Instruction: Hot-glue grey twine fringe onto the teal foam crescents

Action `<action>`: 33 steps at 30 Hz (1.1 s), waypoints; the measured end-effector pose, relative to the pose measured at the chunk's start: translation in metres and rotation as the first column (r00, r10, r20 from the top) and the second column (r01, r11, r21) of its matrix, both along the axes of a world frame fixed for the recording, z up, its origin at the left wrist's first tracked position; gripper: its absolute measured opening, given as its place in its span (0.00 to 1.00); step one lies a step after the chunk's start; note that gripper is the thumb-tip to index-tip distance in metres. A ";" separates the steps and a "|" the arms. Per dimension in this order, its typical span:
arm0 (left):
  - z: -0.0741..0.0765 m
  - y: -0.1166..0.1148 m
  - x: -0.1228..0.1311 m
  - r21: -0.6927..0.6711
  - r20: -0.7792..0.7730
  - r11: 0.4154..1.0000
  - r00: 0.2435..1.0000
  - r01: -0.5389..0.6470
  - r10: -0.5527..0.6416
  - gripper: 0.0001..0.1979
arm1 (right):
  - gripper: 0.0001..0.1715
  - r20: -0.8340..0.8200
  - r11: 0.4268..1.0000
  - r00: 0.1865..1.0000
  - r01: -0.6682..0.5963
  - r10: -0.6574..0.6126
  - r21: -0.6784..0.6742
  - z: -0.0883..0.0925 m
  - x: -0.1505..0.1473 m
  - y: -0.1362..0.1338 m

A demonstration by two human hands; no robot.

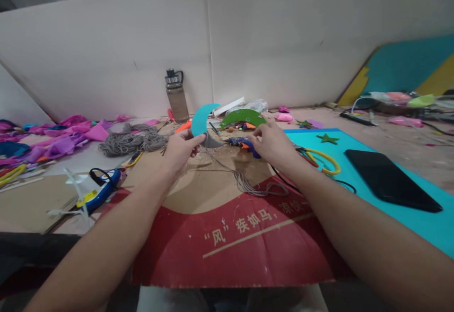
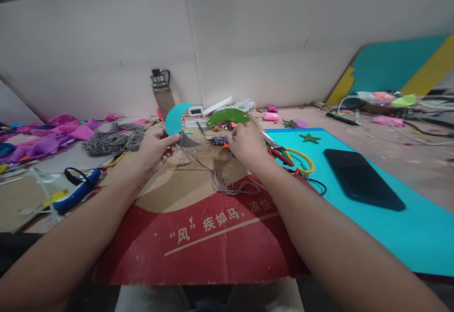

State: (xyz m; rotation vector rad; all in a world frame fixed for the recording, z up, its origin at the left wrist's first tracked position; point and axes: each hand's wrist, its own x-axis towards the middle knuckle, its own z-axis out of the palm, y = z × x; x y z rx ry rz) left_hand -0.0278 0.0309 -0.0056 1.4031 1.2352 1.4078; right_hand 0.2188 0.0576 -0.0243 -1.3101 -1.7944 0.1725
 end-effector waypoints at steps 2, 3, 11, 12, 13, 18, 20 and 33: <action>0.000 -0.002 0.002 0.034 -0.060 0.999 0.998 -0.012 0.014 0.11 | 0.12 -0.043 0.997 0.997 -0.071 0.070 -0.026 0.009 -0.016 -0.017; 0.000 -0.004 0.003 0.054 -0.087 0.998 0.996 -0.016 0.021 0.10 | 0.14 -0.102 0.984 0.981 -0.168 0.162 -0.052 0.012 -0.026 -0.025; 0.001 -0.016 0.018 0.118 -0.260 0.992 0.966 0.040 -0.008 0.08 | 0.14 -0.228 0.954 0.937 -0.290 0.265 -0.082 0.009 -0.064 -0.044; 0.001 -0.017 0.019 0.115 -0.265 0.992 0.964 0.043 -0.011 0.08 | 0.15 -0.236 0.950 0.935 -0.295 0.265 -0.100 0.009 -0.064 -0.043; 0.002 -0.017 0.020 0.110 -0.266 0.993 0.964 0.043 -0.012 0.08 | 0.15 -0.251 0.945 0.930 -0.305 0.268 -0.122 0.009 -0.064 -0.042; 0.003 -0.018 0.022 0.110 -0.274 0.993 0.962 0.048 -0.016 0.08 | 0.12 -0.343 0.921 0.903 -0.338 0.259 -0.194 0.016 -0.064 -0.043; 0.003 -0.018 0.022 0.107 -0.273 0.993 0.962 0.047 -0.016 0.08 | 0.10 -0.352 0.924 0.906 -0.322 0.236 -0.208 0.018 -0.064 -0.045; 0.006 -0.021 0.025 0.090 -0.293 0.996 0.956 0.010 0.016 0.08 | 0.05 -0.482 0.917 0.823 -0.388 0.300 -0.092 0.012 -0.065 -0.037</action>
